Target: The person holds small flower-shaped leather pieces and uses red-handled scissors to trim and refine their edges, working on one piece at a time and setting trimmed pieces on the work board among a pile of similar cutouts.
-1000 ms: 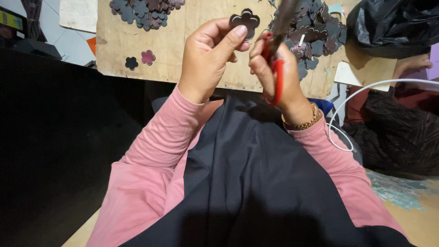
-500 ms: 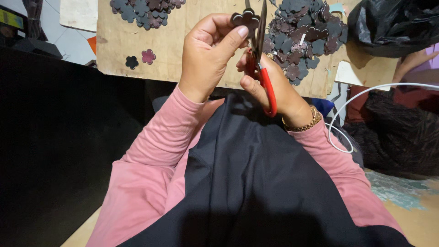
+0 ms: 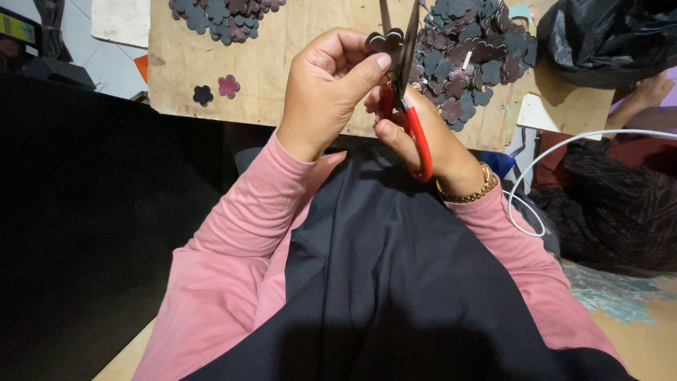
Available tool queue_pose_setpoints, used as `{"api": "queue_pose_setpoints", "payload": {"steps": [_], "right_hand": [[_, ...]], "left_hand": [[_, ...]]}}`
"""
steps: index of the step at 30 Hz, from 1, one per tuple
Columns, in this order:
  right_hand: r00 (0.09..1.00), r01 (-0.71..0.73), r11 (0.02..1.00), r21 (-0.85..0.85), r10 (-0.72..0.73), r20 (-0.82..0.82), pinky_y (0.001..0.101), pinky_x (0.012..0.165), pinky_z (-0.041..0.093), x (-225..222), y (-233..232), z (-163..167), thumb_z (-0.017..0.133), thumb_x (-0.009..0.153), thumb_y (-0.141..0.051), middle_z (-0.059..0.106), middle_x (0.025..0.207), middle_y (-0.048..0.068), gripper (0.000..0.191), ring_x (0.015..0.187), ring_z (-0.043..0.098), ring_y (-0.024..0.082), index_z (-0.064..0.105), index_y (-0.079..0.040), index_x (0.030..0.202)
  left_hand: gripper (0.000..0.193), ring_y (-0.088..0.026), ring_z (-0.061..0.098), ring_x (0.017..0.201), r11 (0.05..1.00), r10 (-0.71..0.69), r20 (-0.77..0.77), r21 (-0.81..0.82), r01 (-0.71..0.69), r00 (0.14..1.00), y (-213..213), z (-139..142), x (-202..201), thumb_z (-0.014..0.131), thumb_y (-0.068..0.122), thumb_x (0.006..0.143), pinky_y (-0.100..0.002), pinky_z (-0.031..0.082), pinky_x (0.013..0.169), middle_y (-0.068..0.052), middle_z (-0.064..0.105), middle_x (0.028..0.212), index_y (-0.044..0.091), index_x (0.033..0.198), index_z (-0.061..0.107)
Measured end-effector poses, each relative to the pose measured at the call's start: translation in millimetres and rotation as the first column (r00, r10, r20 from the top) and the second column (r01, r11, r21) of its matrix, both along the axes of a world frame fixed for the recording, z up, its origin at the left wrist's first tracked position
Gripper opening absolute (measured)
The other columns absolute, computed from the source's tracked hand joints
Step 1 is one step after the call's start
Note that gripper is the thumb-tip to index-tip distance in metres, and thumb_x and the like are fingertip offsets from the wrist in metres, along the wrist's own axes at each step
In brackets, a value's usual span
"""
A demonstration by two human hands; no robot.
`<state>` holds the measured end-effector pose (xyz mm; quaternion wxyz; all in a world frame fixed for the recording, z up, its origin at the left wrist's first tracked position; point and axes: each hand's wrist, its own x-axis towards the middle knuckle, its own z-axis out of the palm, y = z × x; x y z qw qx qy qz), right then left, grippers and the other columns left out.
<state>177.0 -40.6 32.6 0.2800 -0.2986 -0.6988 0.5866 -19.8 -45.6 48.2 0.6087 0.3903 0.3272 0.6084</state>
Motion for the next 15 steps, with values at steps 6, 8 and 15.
{"api": "queue_pose_setpoints", "payload": {"steps": [6,8,15], "right_hand": [[1.0,0.013,0.999,0.033,-0.013,0.014,0.0289,0.094,0.051,-0.2,0.2,0.5,0.062,0.102,-0.06,0.055,0.122,0.006,0.068,0.111,0.055,0.014,0.05,-0.002,0.134],[1.0,0.019,0.999,0.035,-0.019,0.005,0.0286,0.091,0.052,-1.0,1.1,-1.6,0.06,0.101,-0.063,0.055,0.117,0.005,0.068,0.105,0.056,0.013,0.051,-0.002,0.13],[0.999,0.034,0.998,0.051,-0.032,-0.035,0.0296,0.084,0.054,-2.8,2.1,-9.1,0.054,0.105,-0.065,0.052,0.106,0.003,0.064,0.093,0.055,0.012,0.051,-0.002,0.12]], "left_hand": [[0.01,-0.009,0.064,0.074,1.0,-0.002,-0.002,0.005,0.002,1.0,-1.2,-0.6,0.8,0.071,0.004,0.103,-0.024,0.054,0.067,-0.005,0.071,0.089,-0.001,0.11,0.066],[0.01,-0.009,0.065,0.074,1.0,-0.008,0.005,0.002,0.008,1.0,-1.1,-0.9,1.1,0.07,0.003,0.103,-0.024,0.054,0.067,-0.005,0.071,0.089,-0.001,0.11,0.066],[0.008,-0.01,0.066,0.075,1.0,-0.028,0.045,0.009,0.027,0.999,-0.6,-1.1,2.3,0.069,0.002,0.103,-0.025,0.056,0.069,-0.007,0.071,0.09,-0.001,0.11,0.065]]}}
